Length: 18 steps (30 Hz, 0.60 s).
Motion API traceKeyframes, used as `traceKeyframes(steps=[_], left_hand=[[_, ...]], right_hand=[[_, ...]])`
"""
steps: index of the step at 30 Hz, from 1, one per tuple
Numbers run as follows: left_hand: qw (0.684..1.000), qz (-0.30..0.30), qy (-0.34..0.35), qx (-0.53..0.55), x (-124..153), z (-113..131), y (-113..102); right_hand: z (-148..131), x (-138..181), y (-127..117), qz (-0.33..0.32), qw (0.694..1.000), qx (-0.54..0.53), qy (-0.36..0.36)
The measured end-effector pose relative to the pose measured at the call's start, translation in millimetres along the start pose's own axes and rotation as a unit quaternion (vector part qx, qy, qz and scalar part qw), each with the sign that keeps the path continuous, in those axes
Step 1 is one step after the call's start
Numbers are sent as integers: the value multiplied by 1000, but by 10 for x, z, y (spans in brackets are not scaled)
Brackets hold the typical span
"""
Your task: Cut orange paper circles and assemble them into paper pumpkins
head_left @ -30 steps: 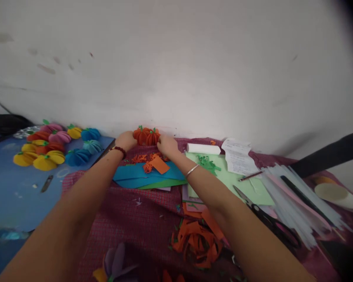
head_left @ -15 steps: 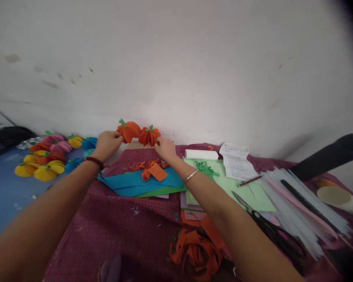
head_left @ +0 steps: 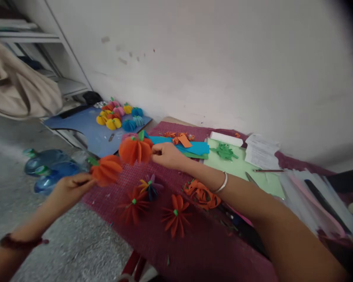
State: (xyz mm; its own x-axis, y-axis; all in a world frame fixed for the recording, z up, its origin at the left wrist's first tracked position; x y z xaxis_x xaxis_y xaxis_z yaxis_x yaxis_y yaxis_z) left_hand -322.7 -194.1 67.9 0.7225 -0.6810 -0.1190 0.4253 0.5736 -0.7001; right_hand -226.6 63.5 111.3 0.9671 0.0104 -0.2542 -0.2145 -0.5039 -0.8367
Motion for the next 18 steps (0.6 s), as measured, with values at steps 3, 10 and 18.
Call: traceKeyframes(steps=[3,10,18], left_hand=[[1000,-16,1,-6,293,-29,264],[994,-93,61,8,361,212,641],[996,-50,64,33,275,148,666]], right_hand=[[-134,89,255,-20,998,50,-28],[46,345,500,-57,982,178,-14],[-2,270,372,-4,985,162,50]])
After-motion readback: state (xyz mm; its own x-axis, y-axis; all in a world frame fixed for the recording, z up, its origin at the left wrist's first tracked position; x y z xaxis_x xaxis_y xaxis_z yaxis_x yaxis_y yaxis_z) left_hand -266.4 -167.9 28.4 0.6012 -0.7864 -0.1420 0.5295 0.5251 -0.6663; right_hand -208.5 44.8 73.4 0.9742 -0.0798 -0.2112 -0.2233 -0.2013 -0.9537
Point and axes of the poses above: each hand's wrist, its own x-axis away from the middle knuckle, its own y-axis out of the palm, z = x × y, the point moved 9 cm from there along -x, towards the middle knuckle, and after that the axes turned 11 degrees about x, right-handed, at the moved point
